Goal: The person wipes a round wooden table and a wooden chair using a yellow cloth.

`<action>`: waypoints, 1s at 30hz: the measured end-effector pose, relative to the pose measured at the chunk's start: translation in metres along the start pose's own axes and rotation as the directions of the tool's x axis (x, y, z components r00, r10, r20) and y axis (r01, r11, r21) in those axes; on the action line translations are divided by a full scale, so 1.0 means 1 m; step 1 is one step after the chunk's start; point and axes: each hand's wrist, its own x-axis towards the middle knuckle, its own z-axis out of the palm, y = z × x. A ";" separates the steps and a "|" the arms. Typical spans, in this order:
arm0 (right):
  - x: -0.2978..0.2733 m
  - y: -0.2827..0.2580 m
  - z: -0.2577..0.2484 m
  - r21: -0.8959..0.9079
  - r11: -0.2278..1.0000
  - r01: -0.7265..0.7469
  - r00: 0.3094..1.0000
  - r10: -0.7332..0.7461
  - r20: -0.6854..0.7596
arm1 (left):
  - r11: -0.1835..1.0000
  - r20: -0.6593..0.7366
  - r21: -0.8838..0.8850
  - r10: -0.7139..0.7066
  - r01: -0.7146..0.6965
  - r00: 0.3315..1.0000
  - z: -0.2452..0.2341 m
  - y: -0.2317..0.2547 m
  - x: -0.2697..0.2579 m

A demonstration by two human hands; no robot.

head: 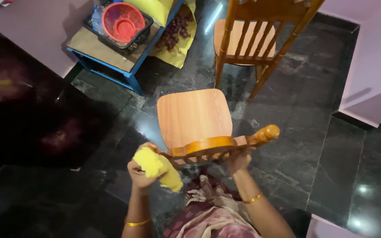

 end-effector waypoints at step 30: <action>0.079 -0.249 -0.091 -0.701 0.605 -0.377 0.835 0.550 0.025 | 0.997 -0.123 0.072 0.032 -0.023 0.992 0.295 0.005 -0.015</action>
